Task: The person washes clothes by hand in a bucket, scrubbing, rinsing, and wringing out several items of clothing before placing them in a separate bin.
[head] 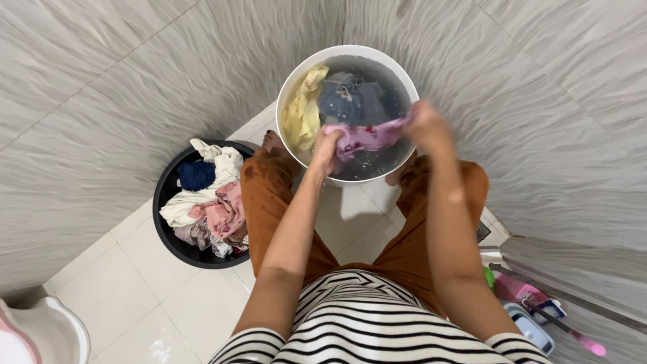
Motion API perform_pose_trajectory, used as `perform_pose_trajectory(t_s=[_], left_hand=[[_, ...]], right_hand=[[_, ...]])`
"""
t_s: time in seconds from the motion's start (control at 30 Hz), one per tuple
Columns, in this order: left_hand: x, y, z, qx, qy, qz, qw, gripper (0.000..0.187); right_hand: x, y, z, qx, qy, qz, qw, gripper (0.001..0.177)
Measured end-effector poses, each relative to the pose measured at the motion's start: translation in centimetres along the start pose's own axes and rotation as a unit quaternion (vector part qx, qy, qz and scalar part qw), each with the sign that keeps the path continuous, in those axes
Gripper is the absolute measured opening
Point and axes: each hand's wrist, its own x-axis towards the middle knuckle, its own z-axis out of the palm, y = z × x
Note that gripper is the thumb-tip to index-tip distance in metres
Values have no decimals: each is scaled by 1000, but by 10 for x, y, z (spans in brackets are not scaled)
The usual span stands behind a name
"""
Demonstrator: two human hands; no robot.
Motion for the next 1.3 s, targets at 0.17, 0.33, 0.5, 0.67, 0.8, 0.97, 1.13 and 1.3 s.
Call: perform_pose_trajectory(t_s=[0.17, 0.33, 0.5, 0.67, 0.8, 0.97, 1.13, 1.3], left_hand=[[-13, 32, 32, 213, -155, 30, 964, 40], [-21, 35, -13, 625, 68, 210, 749, 31], [13, 4, -44, 235, 131, -58, 961, 25], [6, -17, -22, 173, 83, -100, 976, 30], [-23, -15, -8, 448, 5, -55, 892, 41], [-10, -30, -22, 494, 128, 39, 859, 39], [29, -37, -46, 400, 138, -36, 905, 27], [1, -18, -17, 148, -19, -100, 984, 30]], right_hand=[[3, 32, 136, 194, 12, -324, 926, 61], [12, 59, 168, 680, -171, 11, 713, 18], [-15, -7, 110, 492, -241, 13, 836, 27], [-16, -6, 118, 105, -58, -4, 993, 40], [10, 48, 166, 170, -34, 14, 985, 40], [-5, 31, 142, 659, -323, 84, 674, 51], [-39, -12, 98, 494, -324, 109, 799, 44], [-29, 1, 121, 192, -63, -40, 979, 38]])
